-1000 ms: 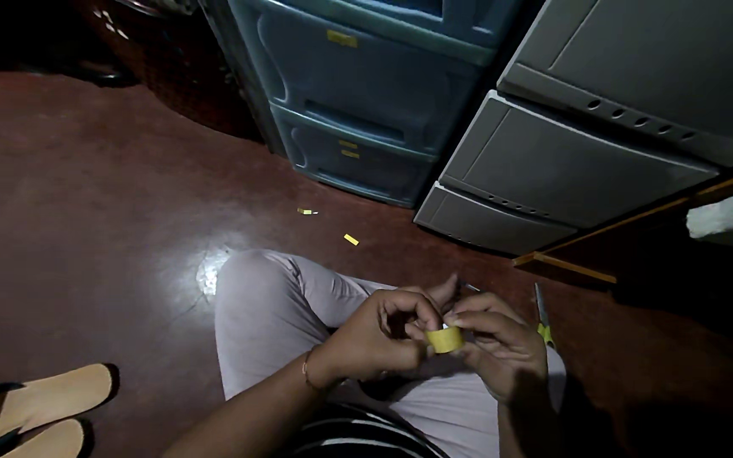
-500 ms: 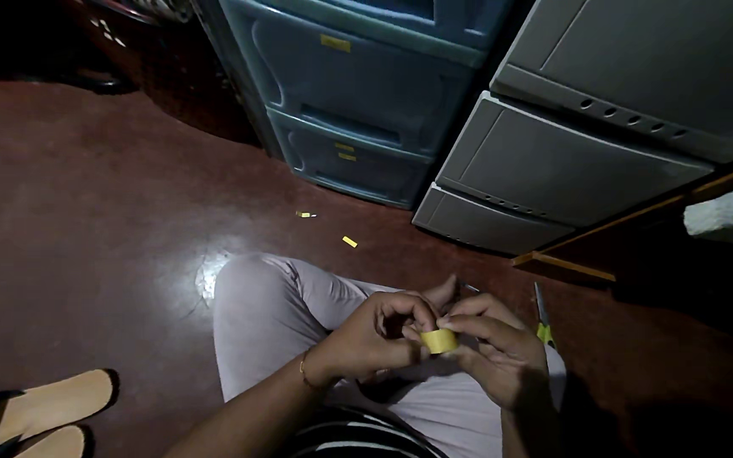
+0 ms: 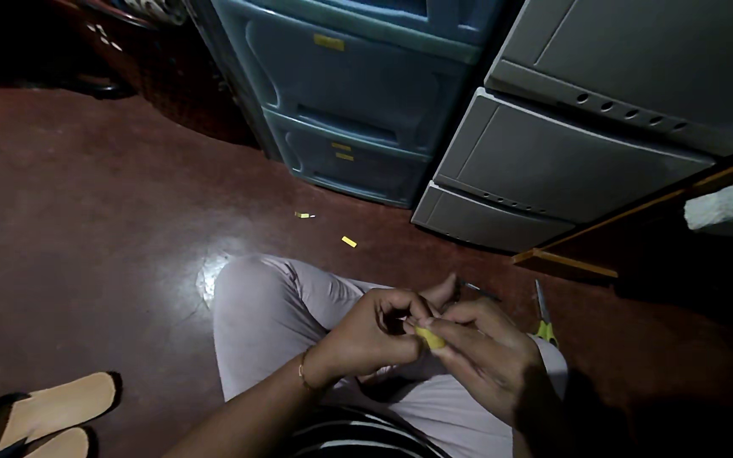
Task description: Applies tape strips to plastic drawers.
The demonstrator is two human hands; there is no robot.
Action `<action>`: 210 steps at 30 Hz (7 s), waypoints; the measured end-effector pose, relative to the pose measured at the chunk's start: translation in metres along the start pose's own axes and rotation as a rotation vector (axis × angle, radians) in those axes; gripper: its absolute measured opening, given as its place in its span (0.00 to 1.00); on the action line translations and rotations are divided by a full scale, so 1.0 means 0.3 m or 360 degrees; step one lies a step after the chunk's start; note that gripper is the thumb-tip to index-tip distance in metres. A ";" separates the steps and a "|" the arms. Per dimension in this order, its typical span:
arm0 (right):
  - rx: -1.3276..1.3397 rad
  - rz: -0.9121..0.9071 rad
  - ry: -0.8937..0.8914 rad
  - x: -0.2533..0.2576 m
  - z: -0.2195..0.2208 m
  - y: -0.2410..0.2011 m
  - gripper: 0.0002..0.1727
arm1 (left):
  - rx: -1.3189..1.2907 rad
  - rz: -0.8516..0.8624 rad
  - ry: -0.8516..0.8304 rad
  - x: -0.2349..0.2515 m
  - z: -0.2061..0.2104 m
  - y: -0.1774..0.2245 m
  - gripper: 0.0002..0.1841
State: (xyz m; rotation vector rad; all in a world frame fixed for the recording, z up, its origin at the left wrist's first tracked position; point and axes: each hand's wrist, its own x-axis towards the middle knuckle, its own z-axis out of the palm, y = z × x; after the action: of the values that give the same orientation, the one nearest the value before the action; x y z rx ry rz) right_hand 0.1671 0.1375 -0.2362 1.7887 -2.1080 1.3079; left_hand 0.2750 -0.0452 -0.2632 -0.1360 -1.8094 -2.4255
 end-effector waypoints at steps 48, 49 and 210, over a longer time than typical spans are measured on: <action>0.0660 0.0100 0.0176 -0.027 0.010 0.069 0.13 | -0.0079 0.0184 -0.0153 0.012 -0.009 -0.023 0.05; 0.0656 0.0096 0.0179 -0.025 0.010 0.069 0.13 | -0.0088 0.0188 -0.0152 0.011 -0.009 -0.023 0.06; -0.0309 -0.0342 0.0204 -0.032 0.011 0.043 0.06 | -0.0547 0.0008 0.0315 -0.006 0.085 0.016 0.10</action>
State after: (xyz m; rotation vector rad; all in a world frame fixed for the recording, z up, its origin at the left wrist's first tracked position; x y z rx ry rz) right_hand 0.1608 0.1421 -0.2505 1.7434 -1.8465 1.0928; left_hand 0.2775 -0.0220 -0.2516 0.0696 -1.3023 -2.6182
